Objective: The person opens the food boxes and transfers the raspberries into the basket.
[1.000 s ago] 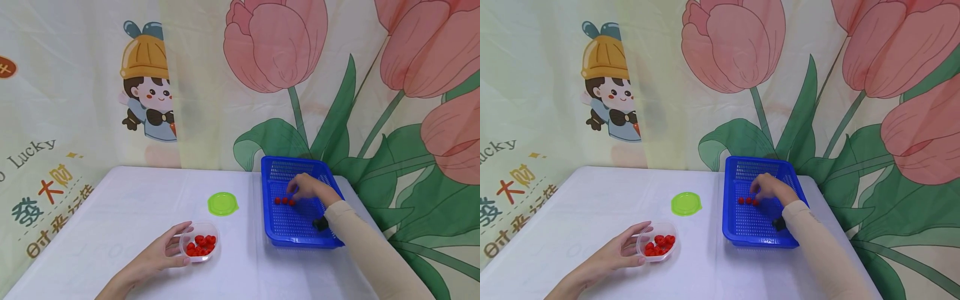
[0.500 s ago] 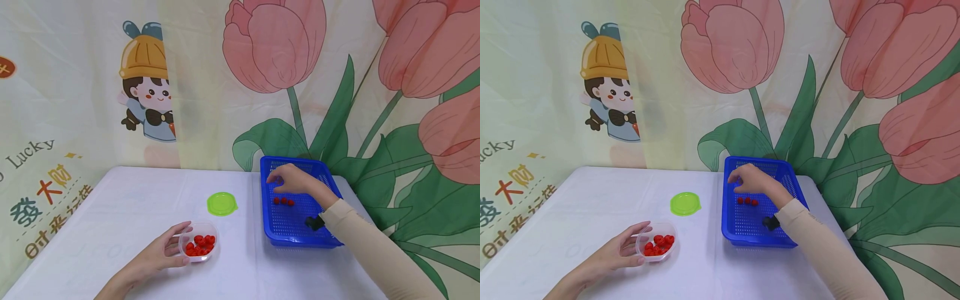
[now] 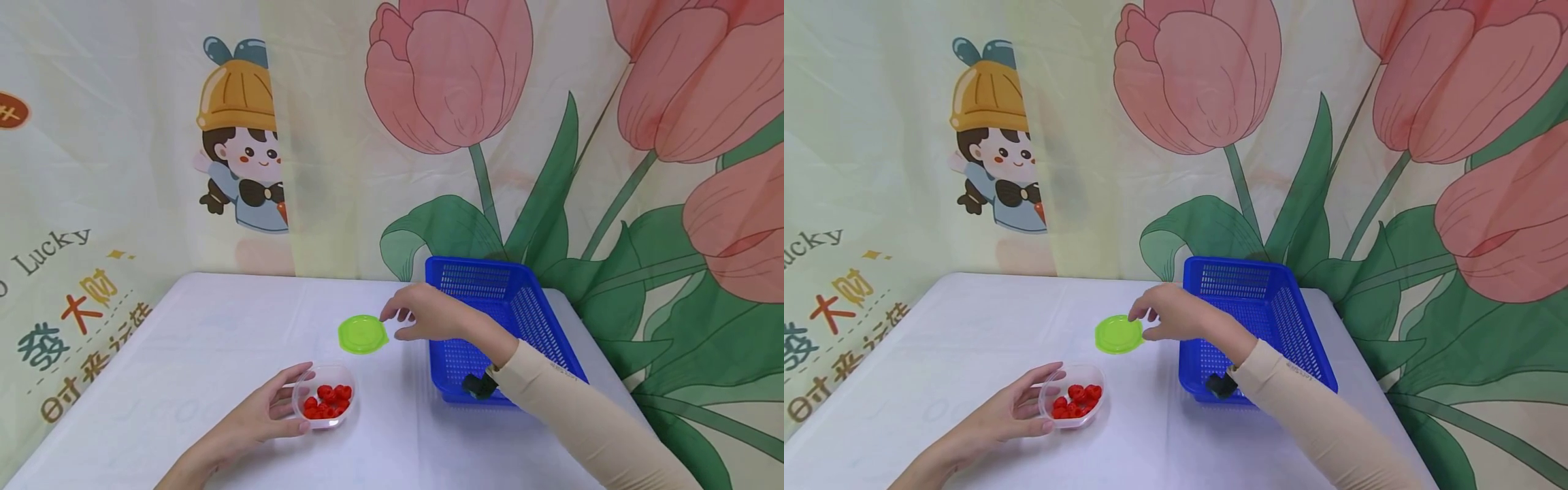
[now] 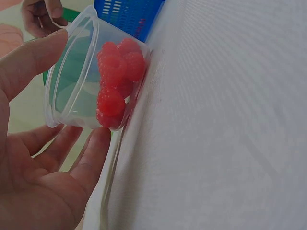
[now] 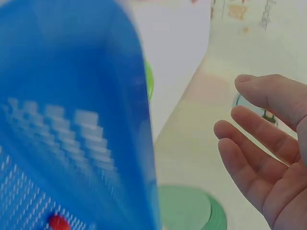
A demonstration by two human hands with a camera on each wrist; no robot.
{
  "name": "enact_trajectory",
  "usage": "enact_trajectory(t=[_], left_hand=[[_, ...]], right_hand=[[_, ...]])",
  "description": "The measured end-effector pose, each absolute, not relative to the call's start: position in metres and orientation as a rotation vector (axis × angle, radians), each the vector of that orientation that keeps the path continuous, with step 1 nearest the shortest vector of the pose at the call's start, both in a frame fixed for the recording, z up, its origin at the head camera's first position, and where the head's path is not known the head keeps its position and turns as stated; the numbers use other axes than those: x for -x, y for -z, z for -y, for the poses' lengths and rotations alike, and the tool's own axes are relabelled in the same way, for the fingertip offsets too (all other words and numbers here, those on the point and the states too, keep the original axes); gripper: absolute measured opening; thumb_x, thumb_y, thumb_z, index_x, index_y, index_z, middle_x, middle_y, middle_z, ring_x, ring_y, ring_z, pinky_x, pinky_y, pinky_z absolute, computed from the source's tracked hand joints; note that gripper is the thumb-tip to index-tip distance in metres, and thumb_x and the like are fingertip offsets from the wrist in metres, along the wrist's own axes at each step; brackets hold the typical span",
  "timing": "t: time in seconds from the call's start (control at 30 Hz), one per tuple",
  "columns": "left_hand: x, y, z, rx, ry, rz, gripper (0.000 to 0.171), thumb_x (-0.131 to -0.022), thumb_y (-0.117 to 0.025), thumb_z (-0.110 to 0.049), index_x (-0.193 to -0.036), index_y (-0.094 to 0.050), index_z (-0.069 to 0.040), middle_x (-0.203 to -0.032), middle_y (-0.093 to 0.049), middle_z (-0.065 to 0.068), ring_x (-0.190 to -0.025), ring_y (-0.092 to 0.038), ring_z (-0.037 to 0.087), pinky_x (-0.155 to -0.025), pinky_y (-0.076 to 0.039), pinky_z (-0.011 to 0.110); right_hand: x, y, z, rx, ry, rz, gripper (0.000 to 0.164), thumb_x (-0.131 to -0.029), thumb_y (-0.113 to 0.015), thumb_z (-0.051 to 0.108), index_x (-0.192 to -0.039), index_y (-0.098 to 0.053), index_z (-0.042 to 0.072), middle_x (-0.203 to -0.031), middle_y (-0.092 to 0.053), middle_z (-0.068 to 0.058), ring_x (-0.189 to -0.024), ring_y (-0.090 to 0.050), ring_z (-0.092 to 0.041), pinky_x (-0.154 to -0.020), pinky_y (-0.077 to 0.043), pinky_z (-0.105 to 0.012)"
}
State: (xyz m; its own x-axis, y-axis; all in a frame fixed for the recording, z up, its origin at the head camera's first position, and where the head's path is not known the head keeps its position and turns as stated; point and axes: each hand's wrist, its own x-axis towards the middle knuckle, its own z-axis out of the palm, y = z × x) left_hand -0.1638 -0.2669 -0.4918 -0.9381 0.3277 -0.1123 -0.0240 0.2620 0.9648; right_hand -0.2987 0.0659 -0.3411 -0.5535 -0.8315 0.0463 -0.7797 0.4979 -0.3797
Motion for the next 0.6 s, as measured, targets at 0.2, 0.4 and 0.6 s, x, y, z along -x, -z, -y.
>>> enact_trajectory(t=[0.2, 0.4, 0.6], left_hand=[[0.165, 0.492, 0.267, -0.267, -1.725, -2.249, 0.093, -0.092, -0.085, -0.022, -0.167, -0.029, -0.023, -0.167, -0.037, 0.016, -0.148, -0.046, 0.044, -0.109, -0.054, 0.035], [0.165, 0.494, 0.268, -0.284, -1.736, -2.235, 0.093, -0.093, -0.084, -0.021, -0.167, -0.028, -0.022, -0.168, -0.036, 0.017, -0.147, -0.047, 0.043, -0.107, -0.055, 0.033], [0.163, 0.493, 0.268, -0.305, -1.747, -2.224, 0.093, -0.093, -0.083, -0.020, -0.168, -0.028, -0.023, -0.168, -0.035, 0.017, -0.147, -0.047, 0.044, -0.107, -0.054, 0.030]], right_hand=[[0.285, 0.351, -0.041, 1.470, 0.529, -2.537, 0.033, -0.093, -0.083, 0.009, -0.125, -0.077, 0.011, -0.120, -0.076, -0.002, -0.102, -0.071, -0.011, -0.086, -0.058, -0.019], [0.276, 0.367, -0.021, 1.498, 0.543, -2.474, 0.032, -0.092, -0.085, 0.010, -0.123, -0.078, 0.011, -0.118, -0.076, -0.002, -0.099, -0.070, -0.006, -0.086, -0.059, -0.019], [0.271, 0.383, -0.005, 1.552, 0.522, -2.442, 0.031, -0.092, -0.085, 0.009, -0.122, -0.078, 0.010, -0.114, -0.077, -0.001, -0.096, -0.072, -0.008, -0.082, -0.056, -0.013]])
